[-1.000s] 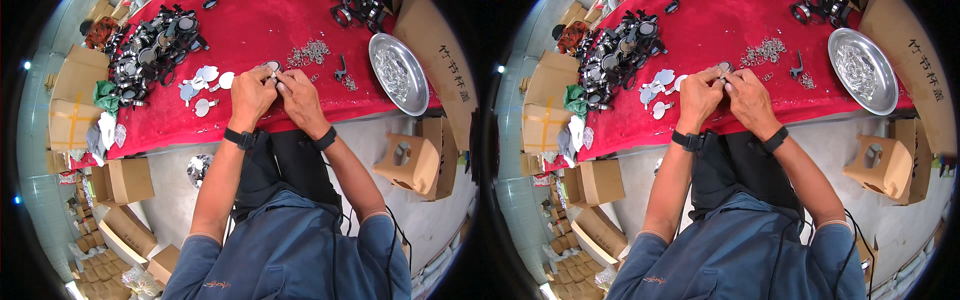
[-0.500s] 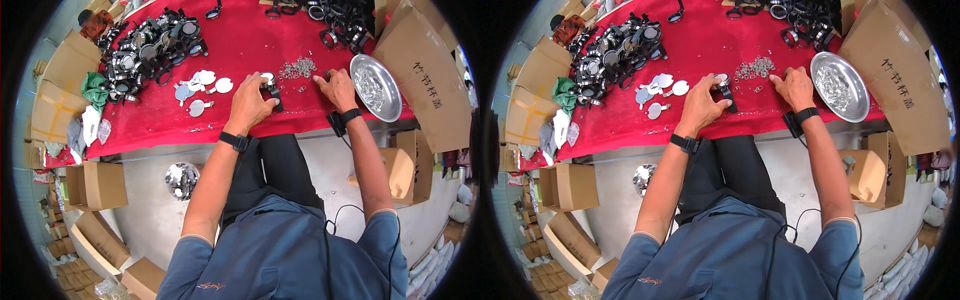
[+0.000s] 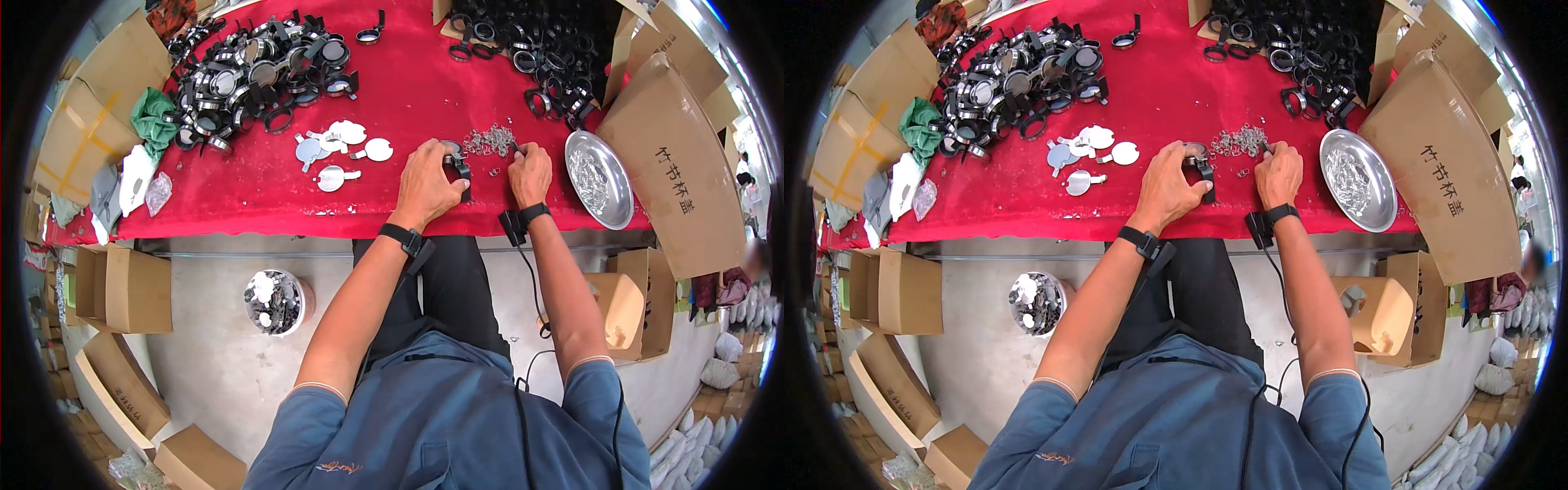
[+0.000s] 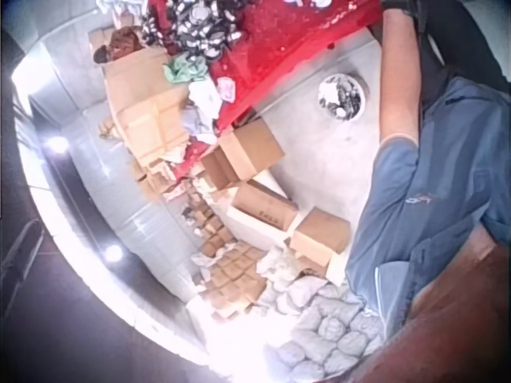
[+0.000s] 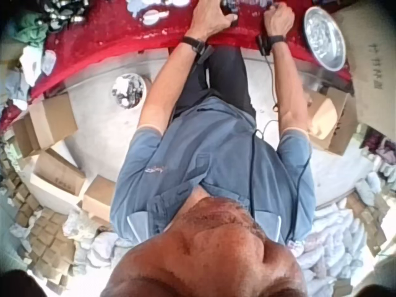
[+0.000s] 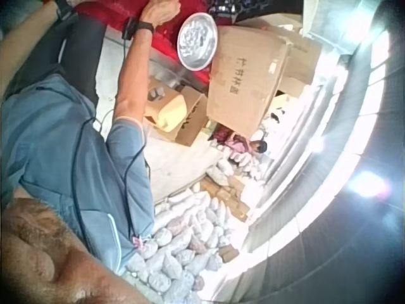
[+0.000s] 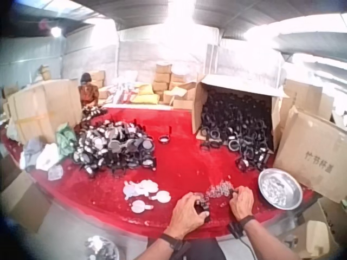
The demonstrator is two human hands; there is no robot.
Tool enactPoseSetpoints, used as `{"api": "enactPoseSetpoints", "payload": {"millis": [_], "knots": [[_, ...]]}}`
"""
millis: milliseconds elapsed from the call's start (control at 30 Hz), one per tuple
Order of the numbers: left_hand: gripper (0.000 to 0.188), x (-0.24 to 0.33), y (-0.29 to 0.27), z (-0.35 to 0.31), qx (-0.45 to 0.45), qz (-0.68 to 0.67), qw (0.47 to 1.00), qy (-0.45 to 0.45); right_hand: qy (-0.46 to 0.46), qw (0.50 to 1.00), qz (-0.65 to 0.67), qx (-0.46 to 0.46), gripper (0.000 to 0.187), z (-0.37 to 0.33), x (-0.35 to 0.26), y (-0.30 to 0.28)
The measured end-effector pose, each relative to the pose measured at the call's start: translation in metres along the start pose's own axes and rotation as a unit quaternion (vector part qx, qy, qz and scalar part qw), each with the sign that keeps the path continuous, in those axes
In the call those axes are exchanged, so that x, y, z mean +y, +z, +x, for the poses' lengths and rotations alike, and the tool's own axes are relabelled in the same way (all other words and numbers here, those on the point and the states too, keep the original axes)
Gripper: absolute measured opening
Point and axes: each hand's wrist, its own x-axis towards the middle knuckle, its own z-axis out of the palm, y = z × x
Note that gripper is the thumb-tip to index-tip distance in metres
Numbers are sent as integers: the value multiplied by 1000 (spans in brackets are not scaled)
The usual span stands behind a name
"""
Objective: Assembling plastic and metal components for bamboo cup lids at a manufacturing workstation.
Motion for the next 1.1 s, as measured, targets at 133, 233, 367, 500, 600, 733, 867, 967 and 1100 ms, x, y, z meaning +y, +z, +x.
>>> {"api": "enactPoseSetpoints", "payload": {"millis": [133,233,367,500,600,733,867,967,1100], "knots": [[61,-9,-6,-2,17,5,1000,3,44,969,233,-63,15,-14,-61,-17],[61,-9,2,-1,46,14,998,32,55,958,219,-175,18,-20,-76,-15],[59,-5,8,-2,62,10,998,28,36,957,246,-150,23,-26,-78,-13],[49,-10,11,-6,103,10,994,46,60,949,226,-210,30,-23,-100,-28],[40,-21,18,-4,127,13,989,70,-7,979,128,-159,29,-31,-113,-25],[35,-15,25,4,141,3,986,84,-36,989,123,-80,24,-30,-101,-12],[37,-23,23,3,142,39,984,99,-33,987,151,-37,24,-34,-106,-2],[42,-20,19,3,140,34,986,81,-46,979,192,-41,22,-40,-105,-5],[54,-14,11,2,91,41,994,53,-99,972,215,12,11,-58,-92,-16]]}}
